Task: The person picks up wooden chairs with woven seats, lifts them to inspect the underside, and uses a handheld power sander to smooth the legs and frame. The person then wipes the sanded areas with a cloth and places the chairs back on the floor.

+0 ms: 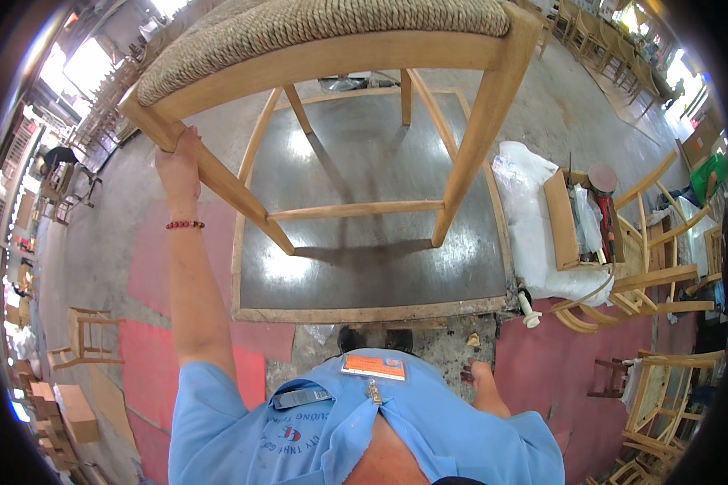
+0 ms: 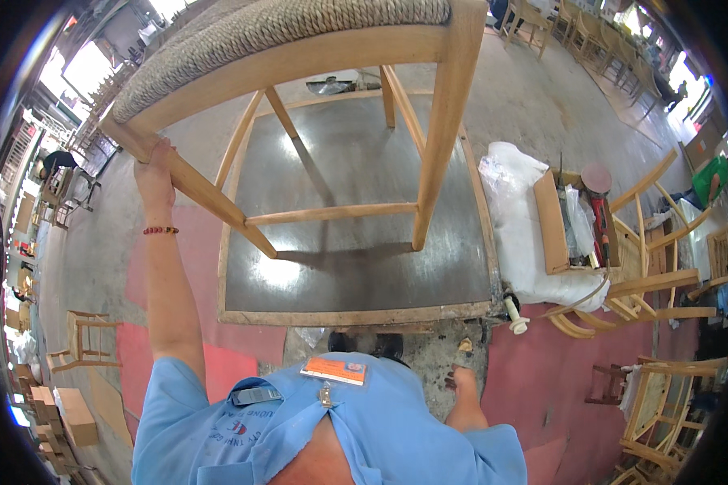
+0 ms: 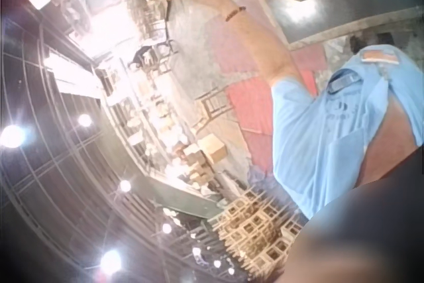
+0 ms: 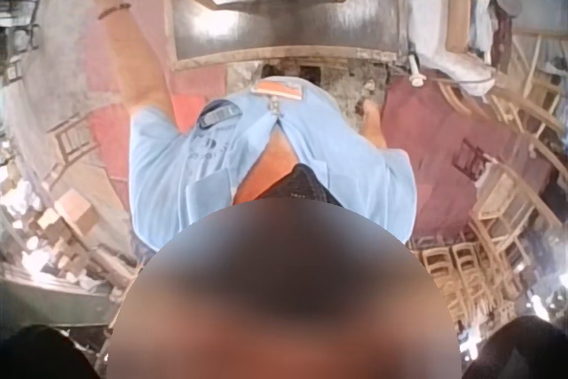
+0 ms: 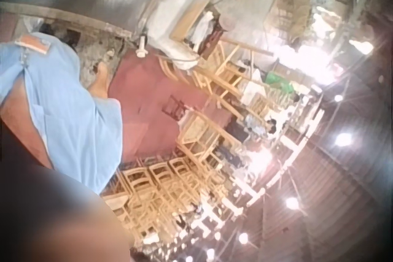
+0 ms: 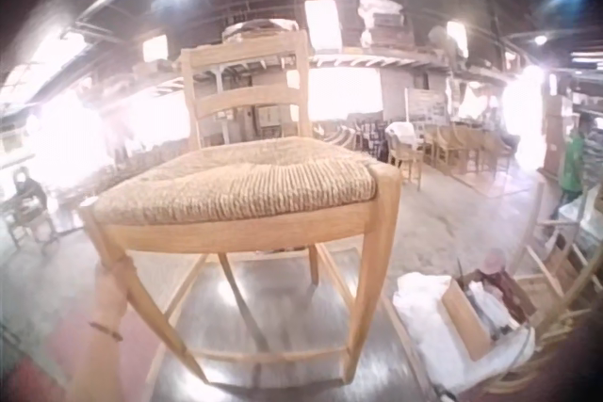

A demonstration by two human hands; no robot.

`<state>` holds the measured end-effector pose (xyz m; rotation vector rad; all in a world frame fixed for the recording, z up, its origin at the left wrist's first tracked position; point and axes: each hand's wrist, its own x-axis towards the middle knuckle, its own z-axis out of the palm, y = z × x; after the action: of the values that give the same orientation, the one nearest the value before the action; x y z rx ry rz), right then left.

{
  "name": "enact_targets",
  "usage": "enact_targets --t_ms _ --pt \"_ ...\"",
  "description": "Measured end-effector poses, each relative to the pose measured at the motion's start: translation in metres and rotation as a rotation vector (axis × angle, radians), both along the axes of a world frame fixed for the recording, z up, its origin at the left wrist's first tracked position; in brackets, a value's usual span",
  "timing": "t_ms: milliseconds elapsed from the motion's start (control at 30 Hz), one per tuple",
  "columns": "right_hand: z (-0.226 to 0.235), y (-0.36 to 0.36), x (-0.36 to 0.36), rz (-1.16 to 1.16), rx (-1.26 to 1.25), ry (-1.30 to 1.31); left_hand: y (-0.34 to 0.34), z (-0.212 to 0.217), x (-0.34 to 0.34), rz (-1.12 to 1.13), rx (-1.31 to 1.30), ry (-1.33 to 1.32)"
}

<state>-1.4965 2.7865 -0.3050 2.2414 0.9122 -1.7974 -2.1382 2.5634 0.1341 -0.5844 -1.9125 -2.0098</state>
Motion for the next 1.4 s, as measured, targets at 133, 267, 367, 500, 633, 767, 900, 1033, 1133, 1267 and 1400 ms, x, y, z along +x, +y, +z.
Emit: enact_targets --t_ms 133,267,367,500,633,767,900,1033,1133,1267,1400 --pt "0.079 0.044 -0.052 0.570 -0.159 0.332 -0.005 0.017 0.004 -0.085 0.002 -0.034" --pt "0.204 0.123 -0.138 0.638 0.512 0.641 -0.005 0.027 0.006 -0.029 -0.073 0.000" --pt "0.283 0.147 -0.180 0.539 0.804 0.746 -0.002 0.024 0.011 0.026 -0.108 0.049" --pt "0.310 0.132 -0.199 0.611 0.824 0.780 0.001 0.022 0.016 0.036 -0.062 0.011" --pt "0.274 0.104 -0.184 0.697 0.639 0.657 0.002 0.028 0.018 -0.032 -0.012 0.020" --pt "0.239 0.092 -0.163 0.584 0.465 0.634 0.004 0.031 0.020 -0.034 -0.010 0.054" --pt "0.225 0.085 -0.151 0.504 0.417 0.608 0.005 0.030 0.022 0.004 -0.035 0.058" --pt "0.218 0.079 -0.146 0.487 0.404 0.605 0.005 0.028 0.022 -0.031 -0.019 0.068" --pt "0.212 0.079 -0.142 0.478 0.396 0.607 0.005 0.029 0.023 0.020 -0.026 0.073" --pt "0.197 0.078 -0.128 0.439 0.379 0.553 0.006 0.033 0.026 0.037 -0.075 0.071" --pt "0.172 0.070 -0.106 0.382 0.278 0.473 0.004 0.027 0.018 0.058 -0.089 0.081"
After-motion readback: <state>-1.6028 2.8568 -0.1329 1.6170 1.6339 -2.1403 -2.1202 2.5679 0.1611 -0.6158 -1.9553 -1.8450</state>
